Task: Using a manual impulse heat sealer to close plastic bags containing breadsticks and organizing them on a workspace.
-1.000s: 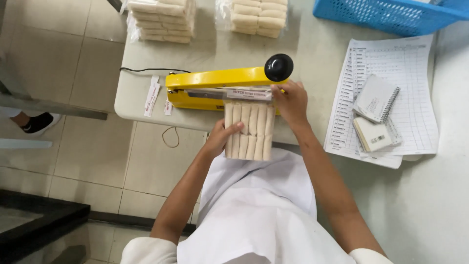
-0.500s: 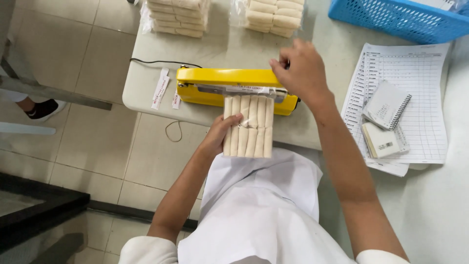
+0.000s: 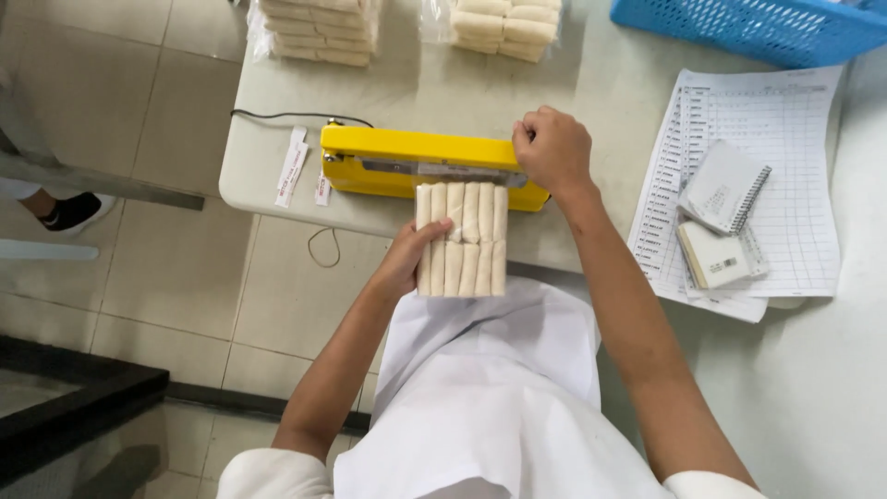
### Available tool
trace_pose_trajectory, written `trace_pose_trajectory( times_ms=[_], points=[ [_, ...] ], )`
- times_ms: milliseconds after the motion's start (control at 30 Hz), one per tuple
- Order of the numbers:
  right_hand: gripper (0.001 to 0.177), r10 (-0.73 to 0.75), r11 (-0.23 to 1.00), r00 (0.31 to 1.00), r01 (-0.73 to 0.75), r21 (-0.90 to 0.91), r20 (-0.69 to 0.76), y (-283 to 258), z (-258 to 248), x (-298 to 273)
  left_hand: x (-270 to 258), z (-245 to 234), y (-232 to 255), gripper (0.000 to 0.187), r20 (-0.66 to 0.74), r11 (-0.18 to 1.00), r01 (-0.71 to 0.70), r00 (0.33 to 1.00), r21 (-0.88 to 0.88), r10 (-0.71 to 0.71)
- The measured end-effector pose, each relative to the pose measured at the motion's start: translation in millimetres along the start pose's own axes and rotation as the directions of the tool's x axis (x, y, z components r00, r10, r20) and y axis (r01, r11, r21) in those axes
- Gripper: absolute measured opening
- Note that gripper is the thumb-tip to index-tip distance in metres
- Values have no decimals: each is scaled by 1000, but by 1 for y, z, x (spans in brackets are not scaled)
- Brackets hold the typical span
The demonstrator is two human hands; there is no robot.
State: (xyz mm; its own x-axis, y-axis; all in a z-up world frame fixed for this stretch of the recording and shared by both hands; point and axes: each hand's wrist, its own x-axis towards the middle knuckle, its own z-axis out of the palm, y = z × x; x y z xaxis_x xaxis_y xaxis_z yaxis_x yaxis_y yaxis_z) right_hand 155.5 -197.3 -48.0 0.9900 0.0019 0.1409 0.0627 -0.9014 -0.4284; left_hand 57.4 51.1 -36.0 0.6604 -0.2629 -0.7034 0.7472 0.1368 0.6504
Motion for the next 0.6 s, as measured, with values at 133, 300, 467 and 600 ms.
trace_pose_trajectory(
  times_ms=[133,300,467,600],
  points=[
    [36,-18,997,1000,16,80,26,-4,-2,-2,3,-5,-2,72,-9,999,-4,1000,45,5],
    [35,-15,1000,999,15,-1,-37,-4,1,5,-1,5,6,84,17,996,-75,997,42,74],
    [32,-5,1000,999,5,-9,-53,-11,-5,1,-4,-1,-4,90,34,986,-159,987,43,158],
    [40,-12,989,999,4,150,51,-33,-45,9,3,-13,-7,91,52,975,-212,977,71,209]
  ],
)
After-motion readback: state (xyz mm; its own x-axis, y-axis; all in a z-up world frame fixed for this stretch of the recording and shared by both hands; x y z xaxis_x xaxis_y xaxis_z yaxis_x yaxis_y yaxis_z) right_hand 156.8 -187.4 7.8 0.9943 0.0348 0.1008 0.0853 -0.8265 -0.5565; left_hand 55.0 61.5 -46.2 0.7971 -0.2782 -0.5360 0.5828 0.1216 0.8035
